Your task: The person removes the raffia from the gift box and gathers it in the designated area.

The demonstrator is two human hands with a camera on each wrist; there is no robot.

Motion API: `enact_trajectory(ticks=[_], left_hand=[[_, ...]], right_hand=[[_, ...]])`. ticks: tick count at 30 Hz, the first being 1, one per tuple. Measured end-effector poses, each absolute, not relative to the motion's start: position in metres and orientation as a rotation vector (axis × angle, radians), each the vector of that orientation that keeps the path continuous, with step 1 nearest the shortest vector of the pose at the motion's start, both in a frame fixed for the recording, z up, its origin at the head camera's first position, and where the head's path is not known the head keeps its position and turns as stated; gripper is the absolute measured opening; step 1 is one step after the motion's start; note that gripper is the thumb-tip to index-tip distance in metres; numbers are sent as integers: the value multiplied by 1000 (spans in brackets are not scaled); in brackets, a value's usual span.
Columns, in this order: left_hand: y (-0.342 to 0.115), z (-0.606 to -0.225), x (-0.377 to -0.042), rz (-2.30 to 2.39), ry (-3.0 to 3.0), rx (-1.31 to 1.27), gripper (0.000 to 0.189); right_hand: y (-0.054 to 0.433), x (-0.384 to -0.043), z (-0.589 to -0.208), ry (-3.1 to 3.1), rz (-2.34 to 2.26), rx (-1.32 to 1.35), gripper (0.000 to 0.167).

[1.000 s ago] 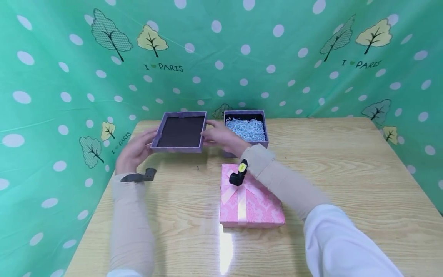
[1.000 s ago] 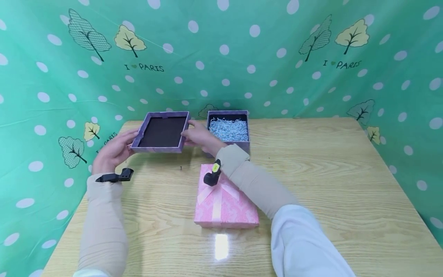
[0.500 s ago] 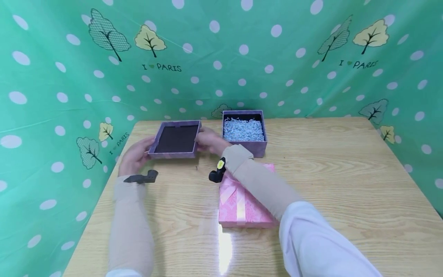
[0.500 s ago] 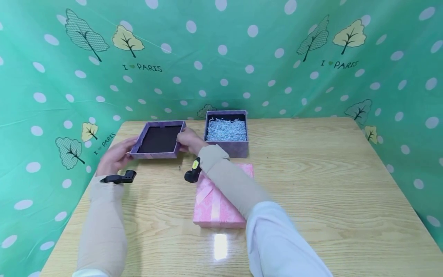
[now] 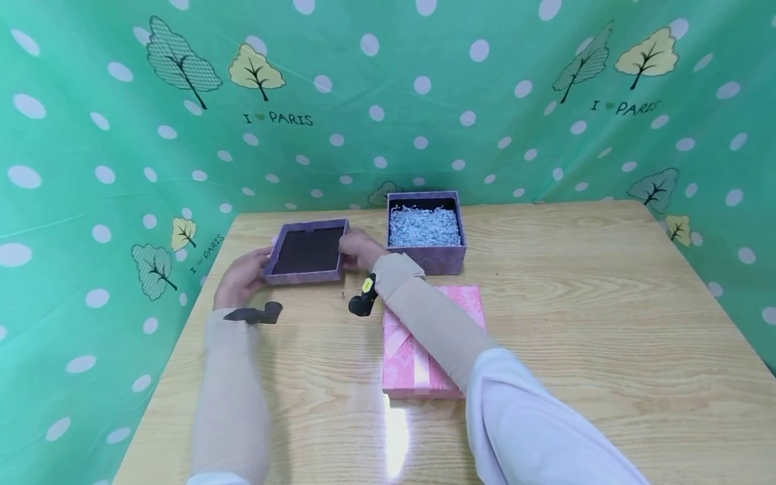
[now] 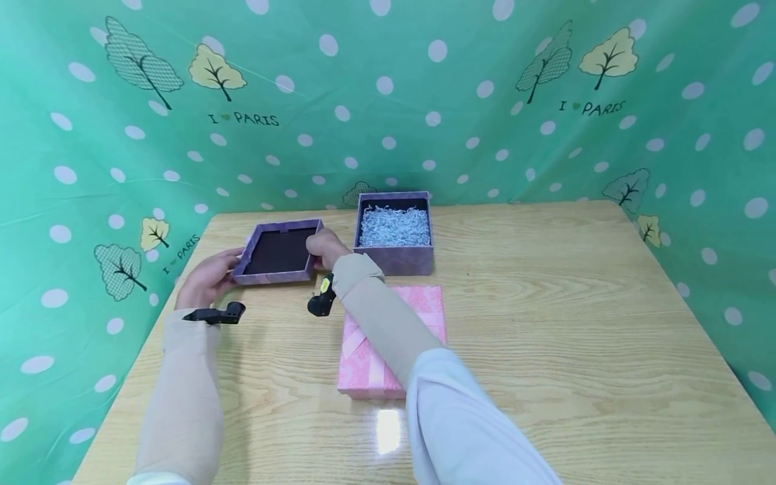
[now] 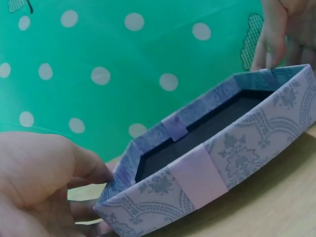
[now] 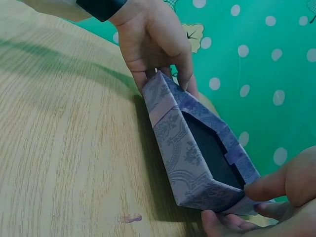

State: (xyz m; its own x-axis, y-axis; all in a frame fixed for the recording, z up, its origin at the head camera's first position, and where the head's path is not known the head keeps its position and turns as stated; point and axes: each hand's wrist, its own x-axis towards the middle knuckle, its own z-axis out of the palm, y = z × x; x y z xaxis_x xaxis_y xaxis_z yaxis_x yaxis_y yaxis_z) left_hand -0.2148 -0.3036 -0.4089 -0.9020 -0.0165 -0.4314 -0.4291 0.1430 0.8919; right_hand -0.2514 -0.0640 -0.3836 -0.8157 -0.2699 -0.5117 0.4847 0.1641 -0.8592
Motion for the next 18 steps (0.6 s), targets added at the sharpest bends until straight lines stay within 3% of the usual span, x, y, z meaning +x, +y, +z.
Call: enact_trajectory(ticks=[8,18], left_hand=[[-293,-396,-209,1766,2130,-477,50],[-290,-392,-217,1478,2534,-533,54]], right_hand=[[-62,-257,-385,1729,-1704,216,43],[-42,-264,-350,1864,-1553,100,61]])
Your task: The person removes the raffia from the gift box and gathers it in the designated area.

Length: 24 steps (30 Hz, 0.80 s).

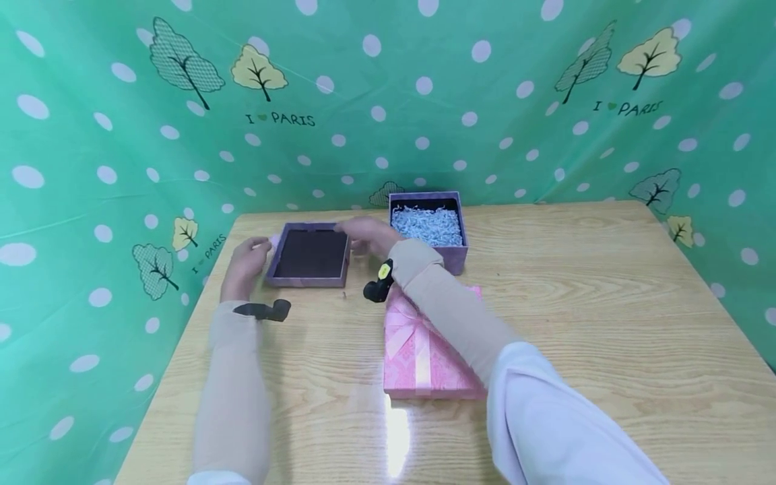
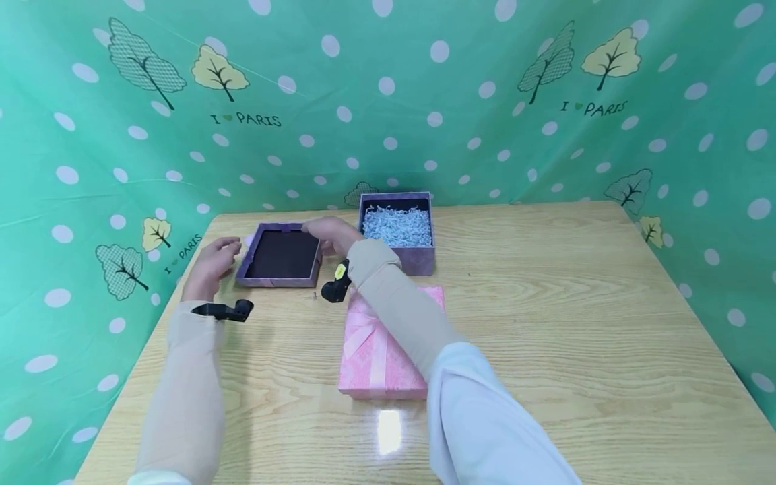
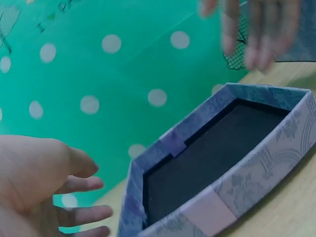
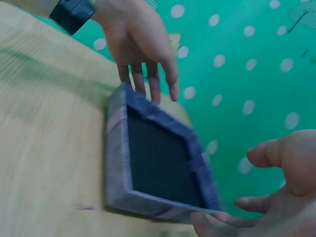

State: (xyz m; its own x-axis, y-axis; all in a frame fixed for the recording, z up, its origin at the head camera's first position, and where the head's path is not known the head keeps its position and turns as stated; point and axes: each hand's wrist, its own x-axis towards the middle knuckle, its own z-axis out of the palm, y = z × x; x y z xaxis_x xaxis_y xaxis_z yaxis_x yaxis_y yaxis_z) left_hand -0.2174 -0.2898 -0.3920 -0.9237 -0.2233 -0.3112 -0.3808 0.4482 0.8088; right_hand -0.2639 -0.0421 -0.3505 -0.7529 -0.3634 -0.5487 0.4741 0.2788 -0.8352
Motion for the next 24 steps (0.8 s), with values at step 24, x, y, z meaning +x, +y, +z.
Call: enact_trajectory(ticks=[24], left_hand=[[-161,-341,-248,1658,2280,16,44]], right_hand=[[78,-288,-328,2174,-1579,-137,46]])
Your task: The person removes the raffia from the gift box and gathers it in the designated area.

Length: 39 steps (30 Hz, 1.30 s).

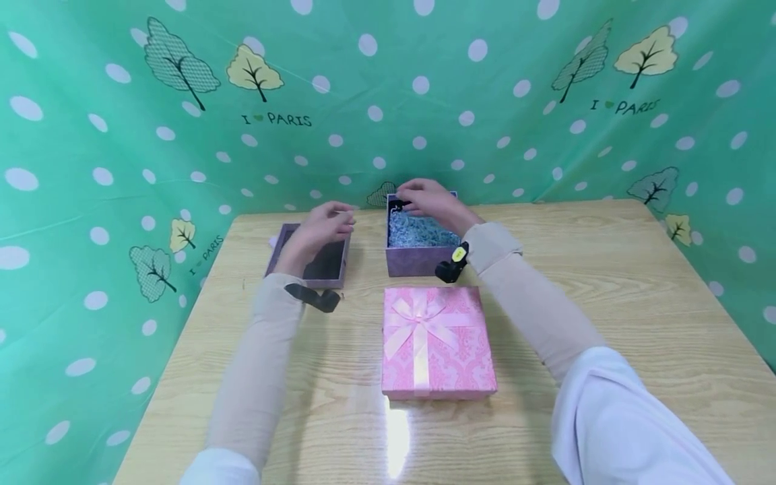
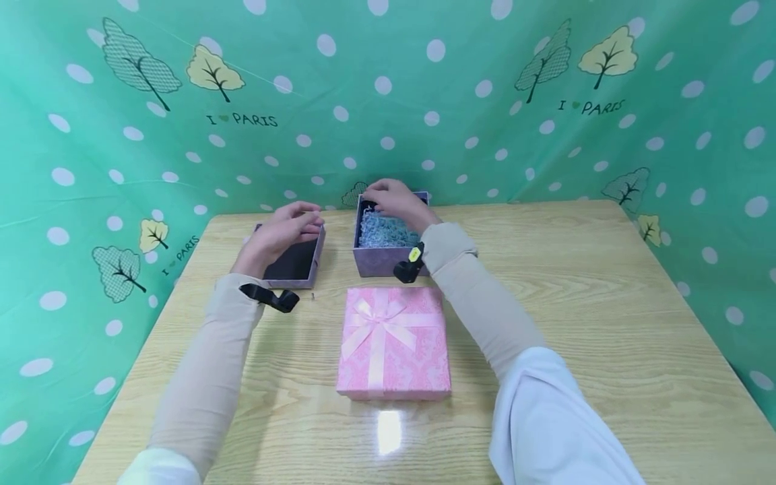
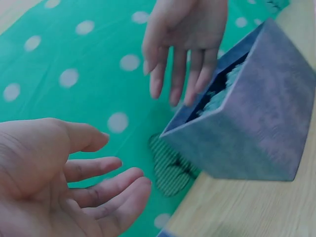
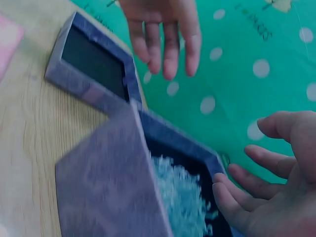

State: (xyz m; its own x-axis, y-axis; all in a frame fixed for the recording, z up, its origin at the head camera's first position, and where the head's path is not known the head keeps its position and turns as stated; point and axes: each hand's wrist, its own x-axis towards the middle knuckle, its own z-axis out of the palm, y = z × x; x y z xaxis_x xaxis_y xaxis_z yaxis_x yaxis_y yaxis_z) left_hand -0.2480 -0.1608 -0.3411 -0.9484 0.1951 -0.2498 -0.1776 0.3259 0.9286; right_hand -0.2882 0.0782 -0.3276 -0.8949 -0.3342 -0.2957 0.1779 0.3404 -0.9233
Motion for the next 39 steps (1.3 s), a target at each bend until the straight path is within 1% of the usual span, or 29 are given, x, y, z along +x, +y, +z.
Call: enact_trajectory(ticks=[6,12,18,24,32,35,39], left_hand=[[-131,-345,-253,1583,2233,81,42],[-113,-355,-258,1537,2188,17,45],[-103,-362,-258,1511,2193,-27,46],[-100,-360,-257,1502,2186,-46,47],[-100,-360,-255,1530,2168,-56,49],[-102,-361,-256,1544,2160,-57,48],[-104,-364,-257,1556,2149,-55,47]], right_hand=[[96,-291,-335,2248,-1537,-124,46],[101,-291,-340,2410,-1349,-156,48],[100,-290,-346,2447,-1186,-237,58],[100,-291,-349,2387,-1086,-281,66],[99,-288,-354,2300,-887,-308,89],[98,-289,-356,2260,-833,-328,92],[96,-291,-358,2237,-758,-351,91]])
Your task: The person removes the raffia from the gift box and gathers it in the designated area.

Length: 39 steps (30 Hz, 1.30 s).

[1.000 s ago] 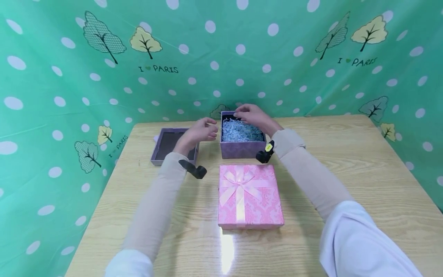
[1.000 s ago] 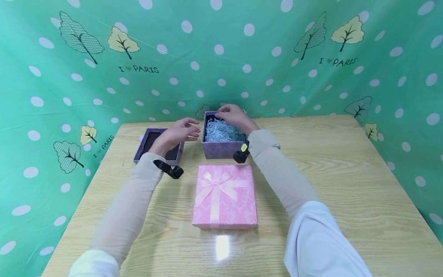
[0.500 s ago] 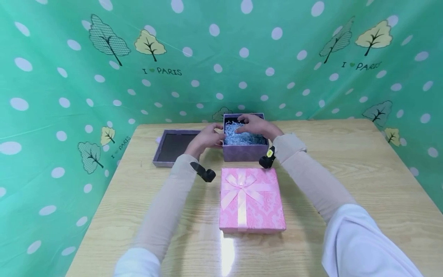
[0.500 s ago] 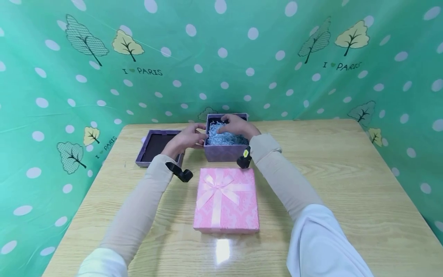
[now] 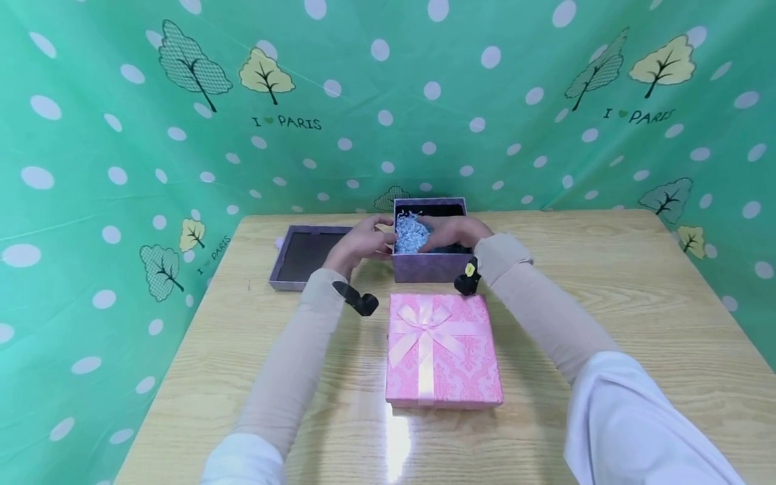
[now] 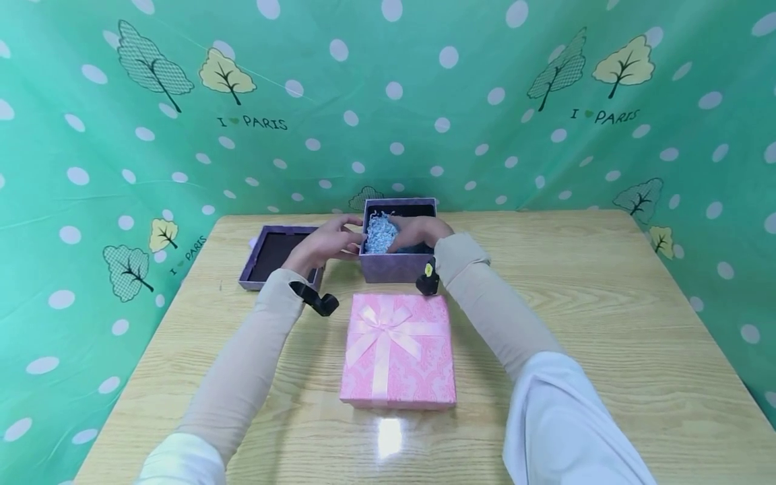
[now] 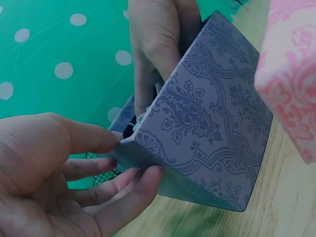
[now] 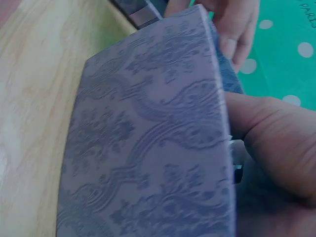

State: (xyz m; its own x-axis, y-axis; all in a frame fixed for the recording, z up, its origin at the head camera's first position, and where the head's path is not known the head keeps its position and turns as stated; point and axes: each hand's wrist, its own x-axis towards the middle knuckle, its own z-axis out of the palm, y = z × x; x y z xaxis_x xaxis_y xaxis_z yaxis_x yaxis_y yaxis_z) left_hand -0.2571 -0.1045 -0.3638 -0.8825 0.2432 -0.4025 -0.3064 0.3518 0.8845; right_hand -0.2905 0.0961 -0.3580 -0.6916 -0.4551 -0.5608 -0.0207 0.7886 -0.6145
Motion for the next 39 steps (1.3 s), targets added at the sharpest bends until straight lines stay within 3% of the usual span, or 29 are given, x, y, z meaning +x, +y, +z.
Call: enact_trajectory(ticks=[15,39], left_hand=[[-105,-366,-258,1573,2119,-46,47],[-108,-371,-261,1596,2081,-23,50]], right_hand=[[95,-290,-358,2458,-645,-416,67],[126,-282,-267,2558,-803,-410,71]])
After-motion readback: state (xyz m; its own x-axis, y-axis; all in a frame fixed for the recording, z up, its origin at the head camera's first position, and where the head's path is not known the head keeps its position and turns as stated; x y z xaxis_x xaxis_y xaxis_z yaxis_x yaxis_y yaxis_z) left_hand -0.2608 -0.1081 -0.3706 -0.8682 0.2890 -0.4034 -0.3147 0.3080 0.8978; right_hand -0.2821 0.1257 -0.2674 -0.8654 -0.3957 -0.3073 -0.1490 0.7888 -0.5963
